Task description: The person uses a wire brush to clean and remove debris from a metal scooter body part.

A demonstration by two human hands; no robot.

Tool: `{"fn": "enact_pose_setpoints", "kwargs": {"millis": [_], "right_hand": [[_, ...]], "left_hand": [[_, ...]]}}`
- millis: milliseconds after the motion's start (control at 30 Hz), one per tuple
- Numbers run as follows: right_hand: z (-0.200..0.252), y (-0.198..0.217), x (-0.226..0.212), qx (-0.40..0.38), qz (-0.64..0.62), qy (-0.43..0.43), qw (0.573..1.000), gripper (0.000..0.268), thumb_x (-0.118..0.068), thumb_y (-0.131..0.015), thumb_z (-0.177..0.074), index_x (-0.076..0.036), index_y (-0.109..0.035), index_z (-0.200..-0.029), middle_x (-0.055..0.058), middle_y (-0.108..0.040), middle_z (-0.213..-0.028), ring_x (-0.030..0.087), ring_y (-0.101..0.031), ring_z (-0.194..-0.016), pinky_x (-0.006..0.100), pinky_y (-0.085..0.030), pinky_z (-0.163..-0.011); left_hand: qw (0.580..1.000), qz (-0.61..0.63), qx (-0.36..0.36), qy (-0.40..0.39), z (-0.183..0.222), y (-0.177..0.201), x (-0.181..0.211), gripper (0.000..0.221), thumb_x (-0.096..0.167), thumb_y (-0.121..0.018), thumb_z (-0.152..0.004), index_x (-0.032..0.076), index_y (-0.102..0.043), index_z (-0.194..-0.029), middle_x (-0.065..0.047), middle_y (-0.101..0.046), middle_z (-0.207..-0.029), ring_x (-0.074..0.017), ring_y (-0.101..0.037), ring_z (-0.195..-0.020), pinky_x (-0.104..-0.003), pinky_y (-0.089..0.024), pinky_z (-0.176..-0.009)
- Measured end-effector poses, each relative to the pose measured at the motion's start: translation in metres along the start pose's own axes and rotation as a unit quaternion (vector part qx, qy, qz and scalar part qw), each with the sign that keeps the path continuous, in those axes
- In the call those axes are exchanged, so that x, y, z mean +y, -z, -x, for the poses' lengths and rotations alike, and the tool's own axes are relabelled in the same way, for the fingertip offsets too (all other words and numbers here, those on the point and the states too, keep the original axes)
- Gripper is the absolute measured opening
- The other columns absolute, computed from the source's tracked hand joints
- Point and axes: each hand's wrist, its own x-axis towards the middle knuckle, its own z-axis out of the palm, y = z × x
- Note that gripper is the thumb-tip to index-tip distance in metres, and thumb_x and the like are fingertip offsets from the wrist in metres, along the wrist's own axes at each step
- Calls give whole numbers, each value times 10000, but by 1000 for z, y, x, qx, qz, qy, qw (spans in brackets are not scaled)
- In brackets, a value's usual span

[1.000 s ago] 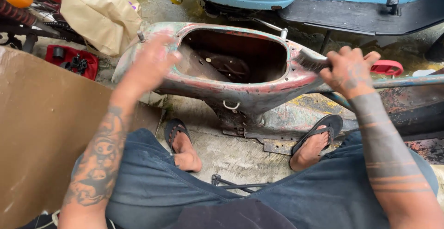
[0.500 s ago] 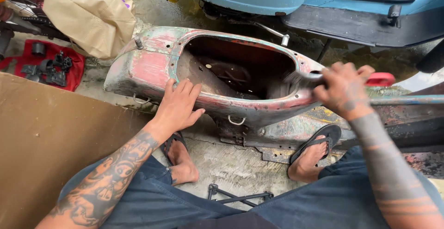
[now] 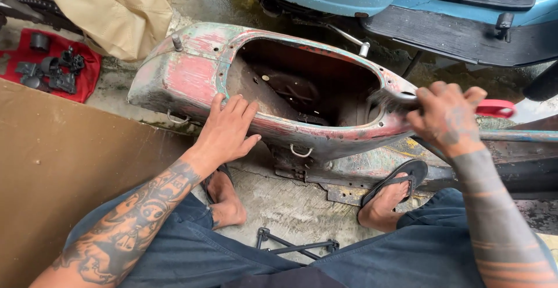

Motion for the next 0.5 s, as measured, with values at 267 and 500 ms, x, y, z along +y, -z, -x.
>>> {"fn": "enact_pose_setpoints", "kwargs": {"millis": [267, 500], "right_hand": [[-1, -28, 38, -72, -135, -44, 987, 257, -357, -659, -880, -130, -706, -991, 82, -624, -981, 310, -577, -918, 479, -261, -897], [-7, 27, -39, 37, -161, 74, 984, 195, -243, -629, -803, -132, -631, -964, 43, -536, -918, 231, -529, -850, 444, -278, -947]], "left_hand": [[1000, 4, -1, 0, 0, 3, 0, 698, 475, -670, -816, 30, -543, -1339, -133, -553, -1152, -281, -483, -1158, -455, -239, -1092], [1000, 6, -2, 1, 0, 7, 0, 679, 473, -676, -805, 41, -548, -1313, -122, -555, -1138, -270, -485, -1141, -450, -241, -1086]]}}
